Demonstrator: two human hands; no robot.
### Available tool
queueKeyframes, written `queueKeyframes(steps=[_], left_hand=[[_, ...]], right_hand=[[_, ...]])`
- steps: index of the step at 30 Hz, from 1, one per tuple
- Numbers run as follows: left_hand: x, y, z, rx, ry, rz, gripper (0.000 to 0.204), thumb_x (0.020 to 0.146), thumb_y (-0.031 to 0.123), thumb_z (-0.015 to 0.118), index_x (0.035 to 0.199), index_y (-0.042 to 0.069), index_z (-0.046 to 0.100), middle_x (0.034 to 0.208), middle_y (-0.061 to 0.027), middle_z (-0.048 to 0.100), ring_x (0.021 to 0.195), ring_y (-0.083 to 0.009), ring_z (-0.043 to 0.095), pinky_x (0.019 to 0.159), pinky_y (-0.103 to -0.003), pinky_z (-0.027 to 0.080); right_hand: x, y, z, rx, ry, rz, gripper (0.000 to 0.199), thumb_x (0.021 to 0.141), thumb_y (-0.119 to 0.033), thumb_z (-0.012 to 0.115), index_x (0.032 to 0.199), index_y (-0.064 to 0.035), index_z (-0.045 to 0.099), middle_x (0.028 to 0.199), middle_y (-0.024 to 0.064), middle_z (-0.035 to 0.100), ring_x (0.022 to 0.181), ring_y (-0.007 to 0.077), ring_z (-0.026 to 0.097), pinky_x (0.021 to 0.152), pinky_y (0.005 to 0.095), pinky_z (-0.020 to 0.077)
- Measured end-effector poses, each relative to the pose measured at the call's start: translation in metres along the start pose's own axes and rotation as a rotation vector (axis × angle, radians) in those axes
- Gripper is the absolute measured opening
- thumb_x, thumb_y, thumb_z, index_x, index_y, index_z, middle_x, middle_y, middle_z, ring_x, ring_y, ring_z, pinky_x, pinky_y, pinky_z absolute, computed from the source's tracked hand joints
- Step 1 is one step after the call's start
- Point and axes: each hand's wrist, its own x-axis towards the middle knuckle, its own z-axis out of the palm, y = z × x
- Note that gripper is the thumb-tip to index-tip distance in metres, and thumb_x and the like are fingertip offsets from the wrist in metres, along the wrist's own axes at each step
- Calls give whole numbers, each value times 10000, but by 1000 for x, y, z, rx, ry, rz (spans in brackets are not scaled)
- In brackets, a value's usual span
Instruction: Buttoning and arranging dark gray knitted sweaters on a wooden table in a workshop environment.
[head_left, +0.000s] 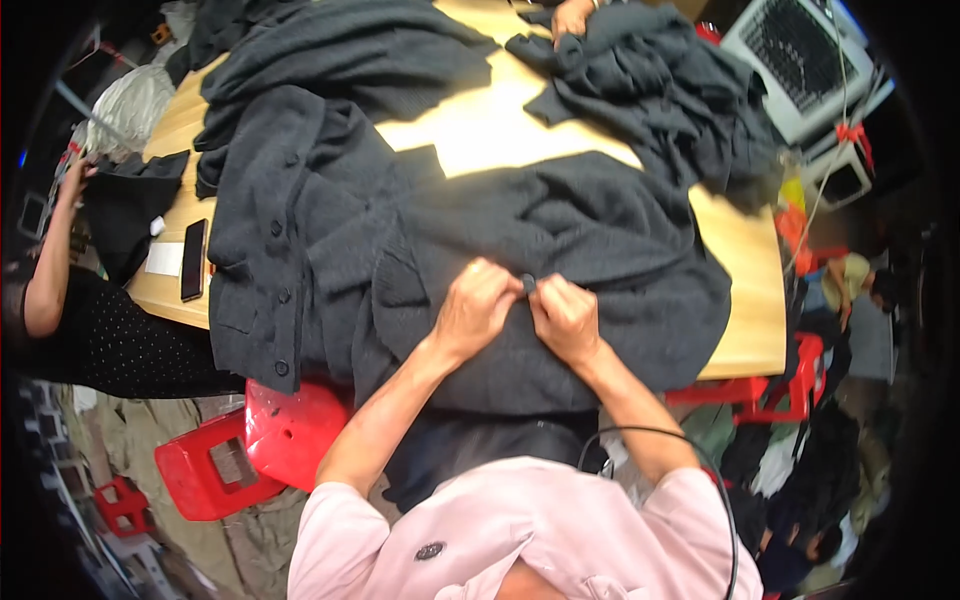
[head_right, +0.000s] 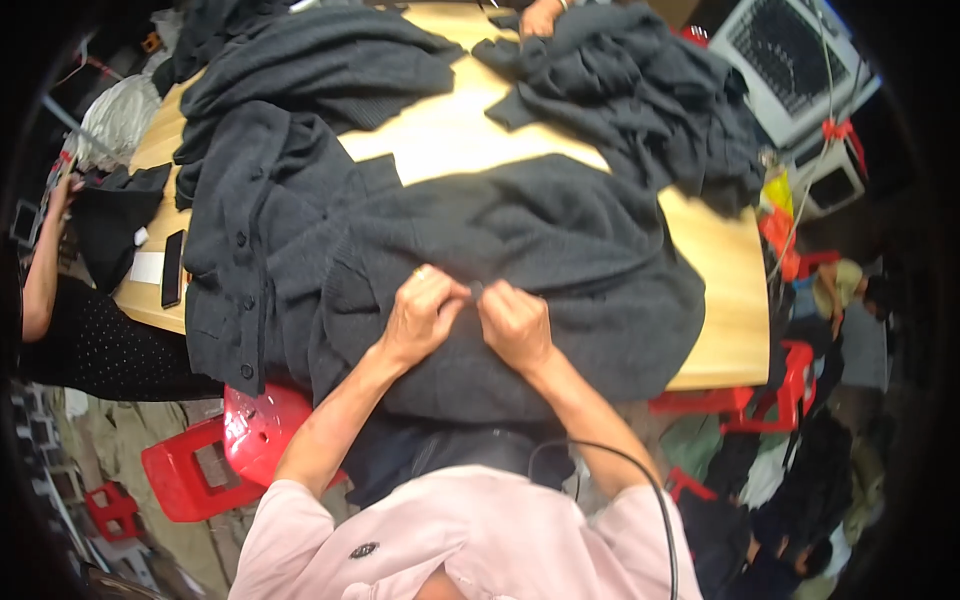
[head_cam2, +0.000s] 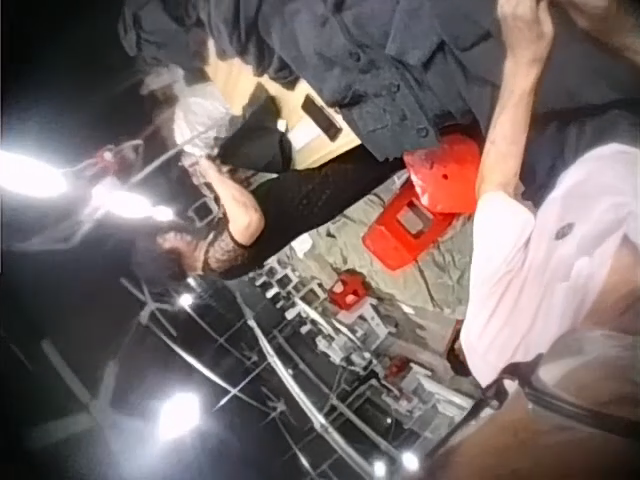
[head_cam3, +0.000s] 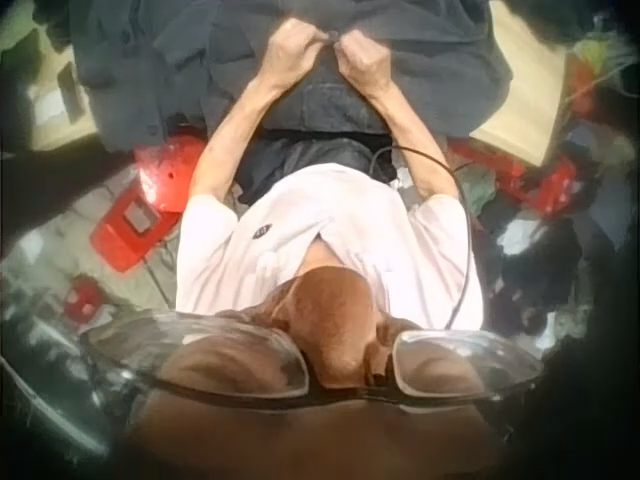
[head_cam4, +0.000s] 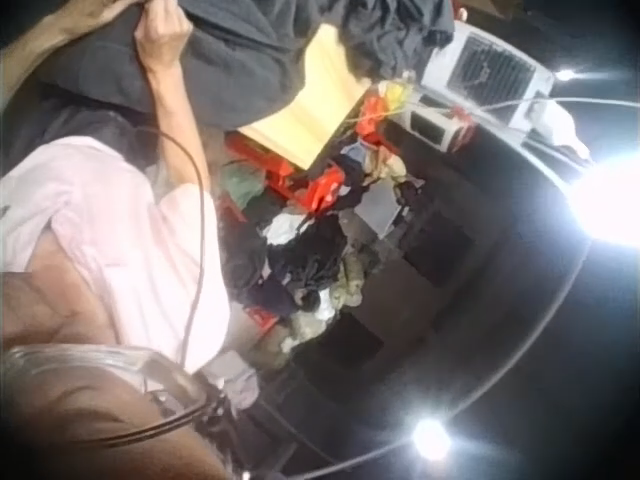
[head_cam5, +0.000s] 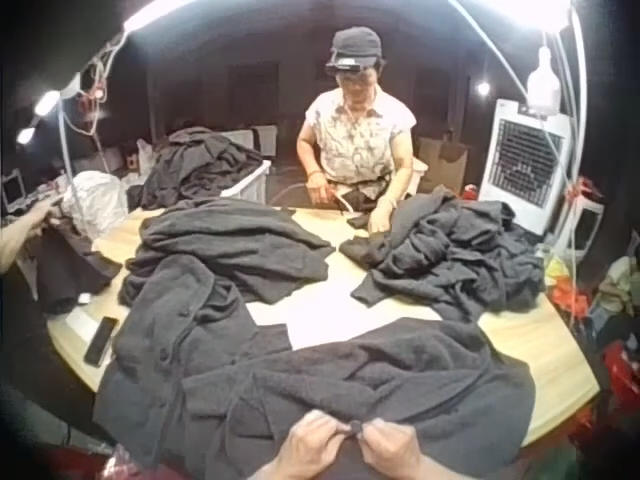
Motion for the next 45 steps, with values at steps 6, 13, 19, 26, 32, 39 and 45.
queueKeyframes(steps=[6, 13, 19, 26, 32, 39, 45], left_hand=[[-5, 7, 8, 193, 22, 29, 154, 848, -63, 764, 968, -3, 688, 916, -148, 706, 919, -366, 680, 836, -456, 568], [-7, 12, 3, 136, -29, -10, 205, 877, -56, 760, 1058, 2, 680, 1023, -152, 734, 1020, -362, 700, 900, -461, 577], [-6, 9, -1, 69, -85, -63, 239, 901, -19, 783, 1122, 0, 693, 1072, -156, 752, 1046, -370, 718, 916, -461, 582], [2, 8, 2, 109, -57, -55, 240, 893, -2, 810, 1113, 18, 715, 1037, -149, 777, 985, -358, 744, 866, -454, 594], [1, 6, 8, 75, 20, -58, 222, 844, -87, 794, 1036, 13, 747, 945, -168, 767, 884, -372, 744, 799, -442, 586], [4, 3, -4, 319, -41, 133, 241, 796, -72, 757, 1004, 42, 716, 943, -124, 715, 886, -349, 718, 786, -440, 591], [4, 15, -24, 338, -331, 185, 186, 833, 24, 796, 991, 74, 711, 1017, -84, 686, 863, -305, 673, 772, -408, 576]], right_hand=[[-1, -5, 2, 22, 22, 40, 183, 814, 52, 724, 807, -57, 577, 749, 102, 593, 609, 284, 661, 534, 410, 537], [-7, -10, -2, 124, 50, 50, 144, 845, 83, 707, 879, -43, 646, 808, 109, 669, 665, 294, 716, 576, 393, 579], [-2, -11, -4, 195, 61, 145, 343, 874, 123, 715, 1194, 1, 703, 959, 148, 753, 817, 327, 774, 684, 399, 634], [-3, 1, -1, 305, 35, 268, 236, 879, 89, 778, 1100, 7, 791, 1010, 163, 777, 875, 335, 777, 747, 373, 639], [-3, 0, -1, 366, 66, 279, 199, 868, 112, 773, 1051, 35, 788, 992, 167, 789, 903, 320, 791, 776, 365, 643], [-2, -15, -11, 200, 13, 213, 205, 862, 75, 766, 1050, -9, 773, 1030, 143, 768, 894, 325, 789, 755, 390, 653], [-21, 0, -71, -107, 14, 219, 171, 827, -2, 868, 962, -44, 771, 969, 78, 745, 840, 275, 743, 707, 378, 612]])
